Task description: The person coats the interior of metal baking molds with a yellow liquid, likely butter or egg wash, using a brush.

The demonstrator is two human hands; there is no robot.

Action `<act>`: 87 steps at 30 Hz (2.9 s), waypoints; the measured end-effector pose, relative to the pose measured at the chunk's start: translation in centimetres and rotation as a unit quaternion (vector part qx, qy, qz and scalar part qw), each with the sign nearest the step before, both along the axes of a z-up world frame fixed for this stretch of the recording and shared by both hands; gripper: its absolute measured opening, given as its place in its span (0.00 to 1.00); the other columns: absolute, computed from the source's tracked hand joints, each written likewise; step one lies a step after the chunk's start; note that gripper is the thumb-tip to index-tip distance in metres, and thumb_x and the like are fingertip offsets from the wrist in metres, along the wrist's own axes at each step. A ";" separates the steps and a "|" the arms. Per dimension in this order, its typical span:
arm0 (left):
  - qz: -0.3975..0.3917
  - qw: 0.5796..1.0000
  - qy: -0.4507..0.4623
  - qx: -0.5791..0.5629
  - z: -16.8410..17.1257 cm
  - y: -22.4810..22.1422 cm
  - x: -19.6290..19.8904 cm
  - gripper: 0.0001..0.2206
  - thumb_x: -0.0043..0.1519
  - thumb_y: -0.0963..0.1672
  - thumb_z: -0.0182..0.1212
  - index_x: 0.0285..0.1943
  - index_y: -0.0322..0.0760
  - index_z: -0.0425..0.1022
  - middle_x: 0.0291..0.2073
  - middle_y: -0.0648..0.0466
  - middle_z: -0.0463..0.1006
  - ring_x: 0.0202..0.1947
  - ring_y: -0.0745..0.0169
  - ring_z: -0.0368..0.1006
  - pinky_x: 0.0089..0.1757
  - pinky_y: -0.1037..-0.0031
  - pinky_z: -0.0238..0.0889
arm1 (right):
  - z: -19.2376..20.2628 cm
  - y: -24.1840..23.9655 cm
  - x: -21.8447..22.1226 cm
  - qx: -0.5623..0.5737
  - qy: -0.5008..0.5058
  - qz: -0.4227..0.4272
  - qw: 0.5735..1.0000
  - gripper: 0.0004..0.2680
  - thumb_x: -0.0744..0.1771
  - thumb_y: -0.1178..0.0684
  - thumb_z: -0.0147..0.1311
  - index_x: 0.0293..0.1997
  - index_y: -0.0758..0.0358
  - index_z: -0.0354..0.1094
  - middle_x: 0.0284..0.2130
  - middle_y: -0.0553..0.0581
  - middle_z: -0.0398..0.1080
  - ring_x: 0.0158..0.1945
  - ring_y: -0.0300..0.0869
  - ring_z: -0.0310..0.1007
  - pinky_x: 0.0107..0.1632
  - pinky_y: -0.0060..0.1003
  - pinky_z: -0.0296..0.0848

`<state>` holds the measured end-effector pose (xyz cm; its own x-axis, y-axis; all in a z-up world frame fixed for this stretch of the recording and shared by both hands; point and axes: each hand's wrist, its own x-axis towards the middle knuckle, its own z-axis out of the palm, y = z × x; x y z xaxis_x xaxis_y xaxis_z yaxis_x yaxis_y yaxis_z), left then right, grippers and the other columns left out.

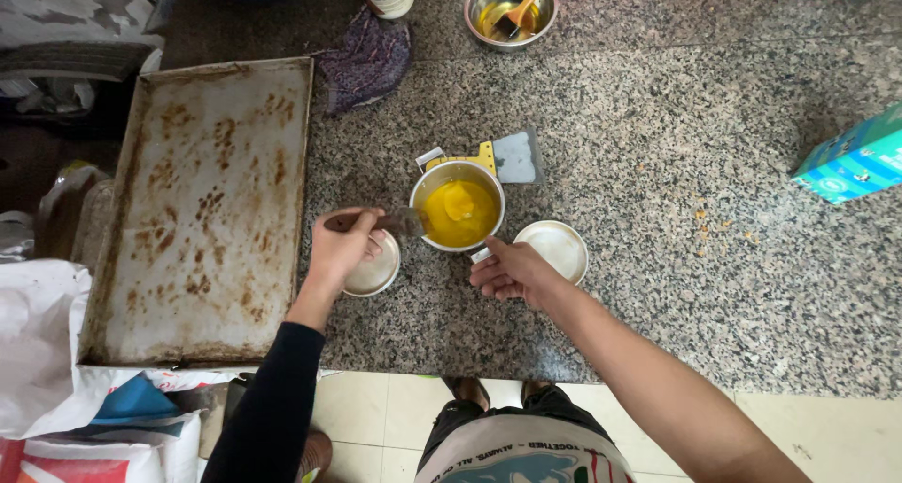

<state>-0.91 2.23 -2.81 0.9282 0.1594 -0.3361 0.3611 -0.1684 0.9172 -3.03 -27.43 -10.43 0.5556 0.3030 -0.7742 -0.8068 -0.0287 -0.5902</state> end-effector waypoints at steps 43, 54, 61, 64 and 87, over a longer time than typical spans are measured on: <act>-0.192 0.892 -0.394 0.109 14.2 -11.8 -5.2 0.12 0.64 0.41 0.64 0.56 0.33 0.79 0.42 0.47 0.84 0.35 0.60 0.81 0.37 0.72 0.74 | 17.6 -6.2 1.1 0.326 -0.090 -0.281 0.898 0.31 0.65 0.25 0.32 0.68 0.56 0.58 0.63 0.63 0.65 0.66 0.60 0.64 0.65 0.68 0.58; -0.267 0.823 -0.455 0.210 15.5 -10.2 -6.7 0.12 0.65 0.41 0.63 0.56 0.35 0.77 0.47 0.46 0.81 0.47 0.50 0.80 0.46 0.66 0.76 | 14.0 -2.1 3.0 0.377 -0.038 -0.153 0.913 0.25 0.68 0.29 0.41 0.64 0.56 0.63 0.59 0.58 0.69 0.62 0.52 0.67 0.65 0.56 0.63; -0.167 0.845 -0.419 0.287 17.8 -9.1 -8.5 0.09 0.62 0.42 0.63 0.48 0.33 0.80 0.37 0.47 0.82 0.34 0.51 0.81 0.36 0.66 0.74 | 15.9 1.9 3.6 0.361 -0.022 -0.152 0.920 0.24 0.68 0.32 0.41 0.64 0.58 0.63 0.61 0.62 0.67 0.62 0.55 0.68 0.64 0.58 0.65; -0.123 0.832 -0.422 0.340 17.8 -9.6 -8.4 0.08 0.61 0.41 0.63 0.46 0.32 0.80 0.34 0.45 0.80 0.32 0.47 0.79 0.33 0.63 0.71 | 16.1 3.2 3.2 0.354 -0.030 -0.162 0.921 0.23 0.67 0.32 0.40 0.63 0.55 0.63 0.59 0.60 0.67 0.61 0.54 0.67 0.63 0.61 0.64; -0.253 0.848 -0.379 0.271 21.2 -5.2 -9.3 0.13 0.63 0.45 0.66 0.56 0.43 0.80 0.39 0.51 0.81 0.37 0.54 0.79 0.41 0.64 0.75 | 18.5 2.1 4.5 0.385 -0.111 0.020 0.916 0.27 0.67 0.33 0.39 0.69 0.60 0.60 0.60 0.66 0.69 0.61 0.57 0.70 0.61 0.60 0.69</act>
<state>-10.26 -2.97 18.40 0.8403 -0.3838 0.3829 -0.5421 -0.5960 0.5924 1.46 -25.33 8.10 0.6500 0.7354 -0.1916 -0.6723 0.4388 -0.5962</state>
